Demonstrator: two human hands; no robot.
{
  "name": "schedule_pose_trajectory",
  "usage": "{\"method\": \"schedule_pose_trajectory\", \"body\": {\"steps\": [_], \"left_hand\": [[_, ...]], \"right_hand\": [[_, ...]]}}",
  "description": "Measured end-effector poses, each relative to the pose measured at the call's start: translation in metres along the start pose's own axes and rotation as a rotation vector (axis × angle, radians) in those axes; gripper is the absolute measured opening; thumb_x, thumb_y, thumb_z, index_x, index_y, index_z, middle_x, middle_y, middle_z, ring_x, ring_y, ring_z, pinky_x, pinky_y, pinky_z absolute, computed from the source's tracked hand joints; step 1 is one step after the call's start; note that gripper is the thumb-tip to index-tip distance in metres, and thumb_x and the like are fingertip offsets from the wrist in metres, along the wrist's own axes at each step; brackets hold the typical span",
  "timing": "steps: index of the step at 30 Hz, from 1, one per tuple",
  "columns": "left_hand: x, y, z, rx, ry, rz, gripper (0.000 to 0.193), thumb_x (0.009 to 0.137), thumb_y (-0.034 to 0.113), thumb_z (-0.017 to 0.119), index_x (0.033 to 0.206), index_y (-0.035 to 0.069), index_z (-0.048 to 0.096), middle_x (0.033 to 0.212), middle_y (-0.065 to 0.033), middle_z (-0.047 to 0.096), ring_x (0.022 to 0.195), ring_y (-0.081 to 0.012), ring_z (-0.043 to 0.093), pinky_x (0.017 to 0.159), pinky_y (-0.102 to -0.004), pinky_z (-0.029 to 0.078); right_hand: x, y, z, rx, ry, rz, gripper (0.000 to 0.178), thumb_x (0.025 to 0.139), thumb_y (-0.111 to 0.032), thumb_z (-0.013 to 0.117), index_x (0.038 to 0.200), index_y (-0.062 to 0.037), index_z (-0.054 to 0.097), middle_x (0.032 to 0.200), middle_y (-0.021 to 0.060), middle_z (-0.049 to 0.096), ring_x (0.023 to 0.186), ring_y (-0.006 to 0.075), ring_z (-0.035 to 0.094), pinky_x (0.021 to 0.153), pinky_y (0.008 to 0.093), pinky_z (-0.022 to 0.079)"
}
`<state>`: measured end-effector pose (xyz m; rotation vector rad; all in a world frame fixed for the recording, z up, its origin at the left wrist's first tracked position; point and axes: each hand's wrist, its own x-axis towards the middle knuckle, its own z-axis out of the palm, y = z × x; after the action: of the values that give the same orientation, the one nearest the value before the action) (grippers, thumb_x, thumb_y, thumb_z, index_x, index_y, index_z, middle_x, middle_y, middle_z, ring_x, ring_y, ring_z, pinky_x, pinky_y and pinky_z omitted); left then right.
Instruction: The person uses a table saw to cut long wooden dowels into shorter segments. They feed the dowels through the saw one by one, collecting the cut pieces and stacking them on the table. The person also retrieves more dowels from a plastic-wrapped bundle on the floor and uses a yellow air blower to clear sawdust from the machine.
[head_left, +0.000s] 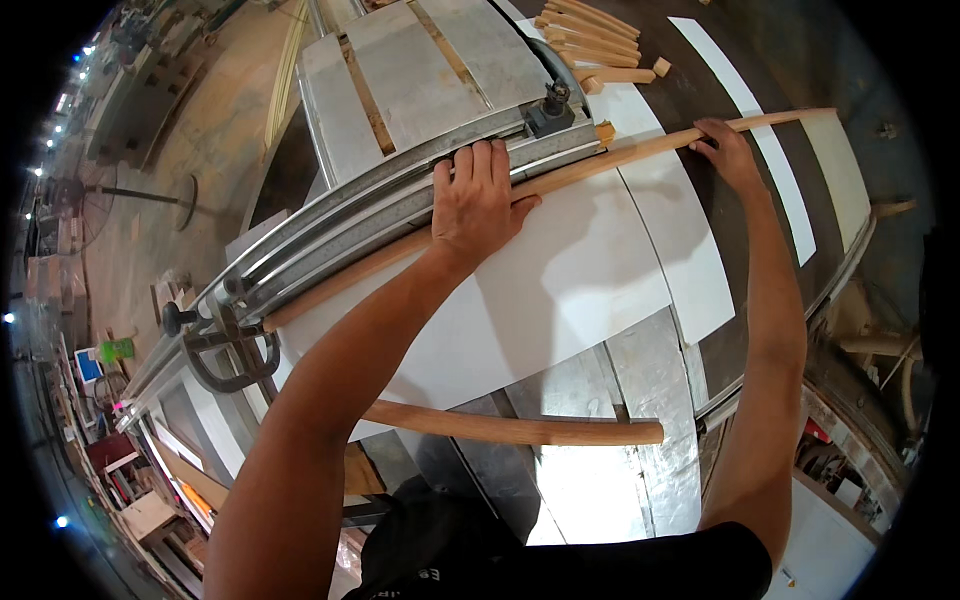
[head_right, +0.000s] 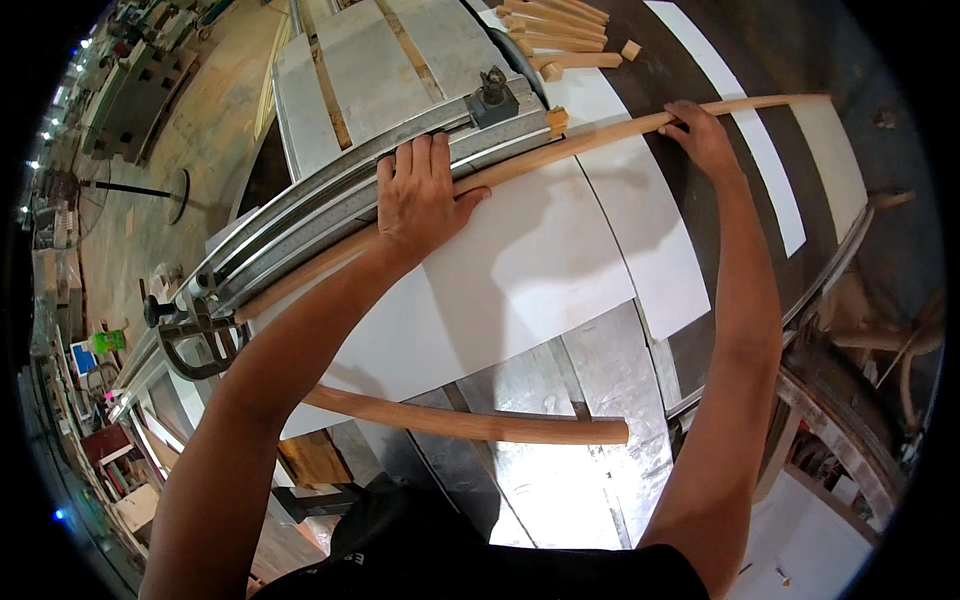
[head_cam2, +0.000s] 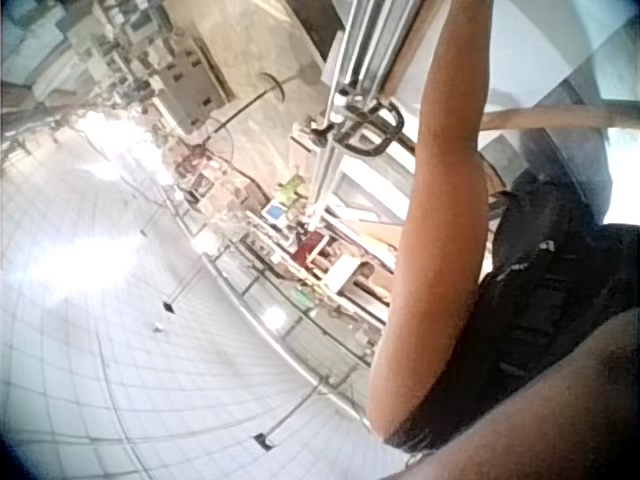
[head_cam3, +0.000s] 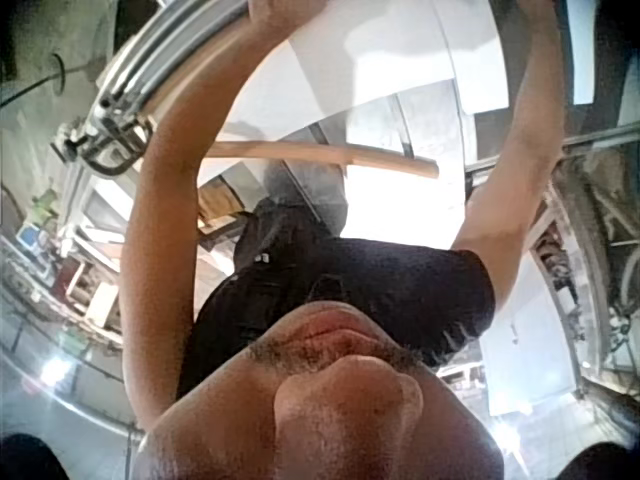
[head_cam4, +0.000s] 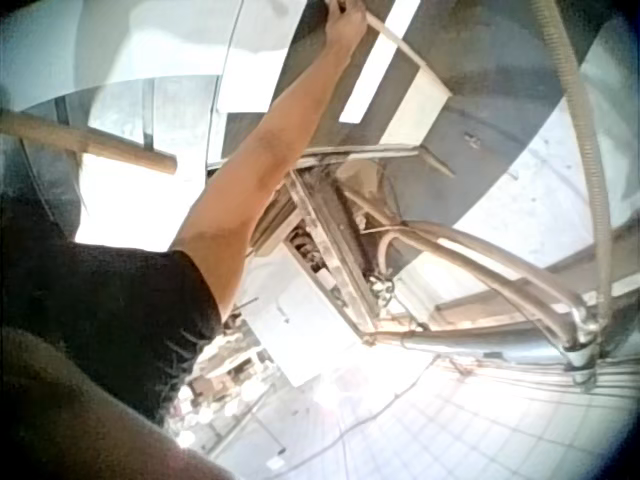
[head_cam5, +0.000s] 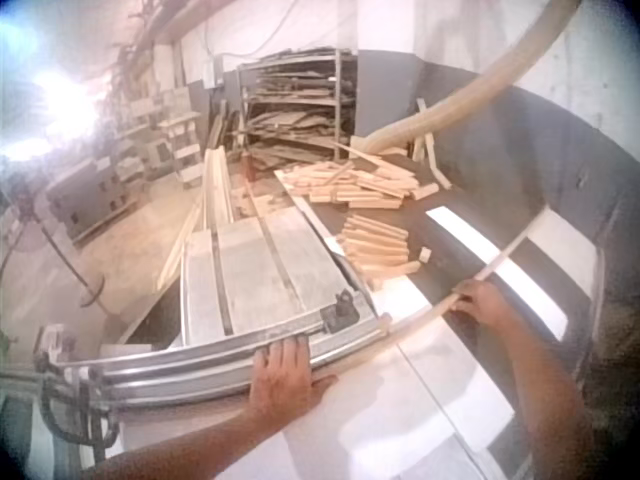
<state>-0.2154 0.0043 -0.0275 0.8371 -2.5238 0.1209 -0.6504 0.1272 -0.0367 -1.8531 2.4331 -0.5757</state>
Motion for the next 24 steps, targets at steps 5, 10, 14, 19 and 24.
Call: {"method": "schedule_pose_trajectory", "body": {"steps": [5, 10, 14, 19, 24], "left_hand": [[0.0013, 0.0001, -0.0003, 0.006, -0.029, -0.019, 0.082, 0.071, 0.054, 0.082, 0.123, -0.004, 0.058, 0.11, -0.012, 0.059, 0.1, -0.0265, 0.055, 0.085, -0.0398, 0.041], [0.0019, 0.0008, -0.0022, 0.016, -0.073, -0.038, 0.082, 0.073, 0.056, 0.081, 0.124, -0.003, 0.058, 0.109, -0.0111, 0.058, 0.1, -0.0261, 0.054, 0.087, -0.0391, 0.04], [0.0027, 0.0011, -0.0016, 0.016, -0.082, -0.04, 0.082, 0.073, 0.056, 0.08, 0.125, -0.003, 0.058, 0.109, -0.011, 0.058, 0.102, -0.0261, 0.054, 0.088, -0.0392, 0.04], [0.0024, 0.0004, -0.0011, 0.005, -0.112, -0.061, 0.082, 0.073, 0.056, 0.08, 0.125, -0.003, 0.057, 0.11, -0.011, 0.058, 0.102, -0.0258, 0.054, 0.089, -0.0392, 0.04], [0.0036, 0.0013, -0.0019, 0.008, -0.128, -0.065, 0.083, 0.074, 0.057, 0.08, 0.126, -0.003, 0.057, 0.11, -0.0108, 0.058, 0.103, -0.0257, 0.054, 0.09, -0.0394, 0.04]], "right_hand": [[0.0018, -0.0013, -0.0025, 0.047, -0.064, 0.055, 0.043, 0.085, -0.017, 0.079, 0.125, -0.0059, 0.068, 0.127, 0.0132, 0.067, 0.113, 0.0299, 0.066, 0.098, 0.0402, 0.053], [0.0017, 0.0012, -0.0001, 0.012, -0.039, 0.051, 0.043, 0.084, -0.017, 0.079, 0.125, -0.0065, 0.068, 0.128, 0.0127, 0.066, 0.114, 0.0291, 0.065, 0.097, 0.0393, 0.053], [0.0027, 0.0039, 0.0003, 0.002, -0.041, 0.03, 0.042, 0.084, -0.015, 0.08, 0.123, -0.0061, 0.069, 0.125, 0.0119, 0.067, 0.11, 0.0282, 0.067, 0.094, 0.0386, 0.054], [0.0043, 0.0015, 0.0004, 0.054, -0.041, 0.018, 0.042, 0.083, -0.014, 0.08, 0.122, -0.0044, 0.069, 0.122, 0.0105, 0.068, 0.104, 0.0274, 0.068, 0.089, 0.0376, 0.055], [0.0045, 0.0049, 0.0004, 0.017, -0.033, 0.006, 0.042, 0.083, -0.016, 0.08, 0.122, -0.0034, 0.069, 0.122, 0.0106, 0.068, 0.105, 0.0289, 0.068, 0.09, 0.0382, 0.055]]}}
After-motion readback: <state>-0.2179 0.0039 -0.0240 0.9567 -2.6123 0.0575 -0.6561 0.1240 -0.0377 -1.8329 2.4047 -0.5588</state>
